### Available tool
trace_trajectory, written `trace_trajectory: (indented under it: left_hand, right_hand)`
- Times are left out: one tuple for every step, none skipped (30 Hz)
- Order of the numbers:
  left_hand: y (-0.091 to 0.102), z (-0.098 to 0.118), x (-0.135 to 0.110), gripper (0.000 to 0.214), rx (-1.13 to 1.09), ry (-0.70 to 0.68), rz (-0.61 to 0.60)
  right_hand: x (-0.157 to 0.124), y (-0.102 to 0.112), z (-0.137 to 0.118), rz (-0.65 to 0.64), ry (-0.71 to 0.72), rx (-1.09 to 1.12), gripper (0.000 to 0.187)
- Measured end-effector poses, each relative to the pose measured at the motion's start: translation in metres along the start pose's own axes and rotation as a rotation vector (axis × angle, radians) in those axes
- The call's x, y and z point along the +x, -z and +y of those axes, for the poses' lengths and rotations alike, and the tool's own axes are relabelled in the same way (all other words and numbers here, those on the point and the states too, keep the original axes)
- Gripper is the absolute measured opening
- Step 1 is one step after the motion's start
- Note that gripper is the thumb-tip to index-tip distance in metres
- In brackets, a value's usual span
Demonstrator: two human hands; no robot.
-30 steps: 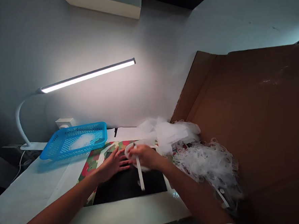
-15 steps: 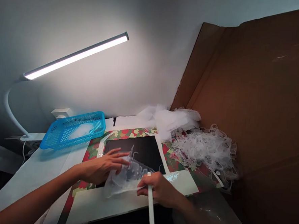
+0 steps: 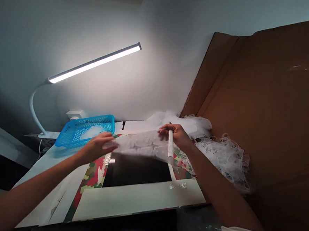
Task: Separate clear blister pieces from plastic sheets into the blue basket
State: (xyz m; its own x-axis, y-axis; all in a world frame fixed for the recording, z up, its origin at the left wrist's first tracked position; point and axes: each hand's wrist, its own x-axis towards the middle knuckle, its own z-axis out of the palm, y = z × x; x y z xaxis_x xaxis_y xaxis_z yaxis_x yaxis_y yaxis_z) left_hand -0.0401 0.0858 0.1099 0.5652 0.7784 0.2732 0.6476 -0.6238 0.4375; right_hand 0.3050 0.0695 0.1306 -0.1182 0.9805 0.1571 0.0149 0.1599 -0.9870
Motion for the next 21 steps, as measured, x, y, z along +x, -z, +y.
trace_trajectory:
  left_hand:
    - [0.006, -0.005, 0.002, 0.029, 0.164, -0.008, 0.075]
    - [0.008, -0.008, 0.002, 0.029, 0.296, -0.014, 0.107]
    - [0.007, -0.010, -0.002, 0.030, 0.391, -0.019, 0.104]
    - [0.002, -0.011, -0.009, 0.031, 0.455, -0.023, 0.077]
    - [-0.005, -0.012, -0.019, 0.032, 0.493, -0.026, 0.035]
    - [-0.014, -0.014, -0.030, 0.032, 0.508, -0.028, -0.018]
    - [-0.024, -0.015, -0.042, 0.030, 0.502, -0.030, -0.079]
    - [-0.033, -0.018, -0.053, 0.028, 0.485, -0.018, -0.133]
    - [-0.040, -0.020, -0.064, 0.027, 0.467, 0.001, -0.170]
    - [-0.046, -0.022, -0.072, 0.028, 0.454, 0.031, -0.181]
    - [-0.051, -0.022, -0.076, 0.030, 0.444, 0.059, -0.169]
    - [-0.055, -0.020, -0.077, 0.031, 0.433, 0.077, -0.142]
    - [-0.060, -0.016, -0.074, 0.032, 0.414, 0.078, -0.109]
    - [-0.067, -0.010, -0.067, 0.033, 0.379, 0.057, -0.079]
    - [-0.076, -0.002, -0.058, 0.034, 0.327, 0.013, -0.068]
    - [-0.088, 0.007, -0.046, 0.033, 0.259, -0.046, -0.071]
    - [-0.102, 0.016, -0.033, 0.034, 0.183, -0.111, -0.081]
    - [-0.117, 0.024, -0.021, 0.037, 0.120, -0.173, -0.114]
    - [-0.131, 0.031, -0.011, 0.045, 0.075, -0.212, -0.140]
    - [-0.144, 0.036, -0.002, 0.053, 0.047, -0.228, -0.158]
    - [-0.155, 0.038, 0.004, 0.059, 0.030, -0.239, -0.182]
  right_hand:
    - [0.004, 0.003, -0.001, -0.023, 0.030, -0.058, 0.032]
    - [0.005, 0.005, -0.001, -0.060, 0.044, -0.119, 0.031]
    - [0.004, 0.007, 0.003, -0.109, 0.043, -0.175, 0.031]
    - [0.001, 0.008, 0.010, -0.166, 0.027, -0.222, 0.030]
    - [-0.005, 0.009, 0.019, -0.226, -0.003, -0.262, 0.030]
    - [-0.013, 0.010, 0.030, -0.285, -0.046, -0.296, 0.029]
    - [-0.024, 0.012, 0.043, -0.341, -0.096, -0.323, 0.029]
    - [-0.036, 0.013, 0.055, -0.395, -0.159, -0.348, 0.029]
    - [-0.049, 0.015, 0.065, -0.447, -0.213, -0.361, 0.029]
    - [-0.062, 0.018, 0.074, -0.491, -0.250, -0.344, 0.030]
    - [-0.074, 0.020, 0.081, -0.503, -0.280, -0.302, 0.033]
    - [-0.083, 0.022, 0.085, -0.474, -0.289, -0.238, 0.039]
    - [-0.089, 0.024, 0.087, -0.406, -0.283, -0.158, 0.047]
    - [-0.092, 0.026, 0.089, -0.310, -0.265, -0.071, 0.056]
    - [-0.091, 0.026, 0.090, -0.202, -0.239, 0.014, 0.063]
    - [-0.087, 0.025, 0.092, -0.100, -0.213, 0.086, 0.069]
    - [-0.081, 0.024, 0.094, -0.016, -0.193, 0.135, 0.071]
    - [-0.073, 0.022, 0.098, 0.051, -0.183, 0.153, 0.071]
    - [-0.064, 0.019, 0.102, 0.097, -0.183, 0.137, 0.069]
    - [-0.057, 0.017, 0.106, 0.133, -0.183, 0.091, 0.066]
    - [-0.050, 0.015, 0.110, 0.153, -0.180, 0.026, 0.061]
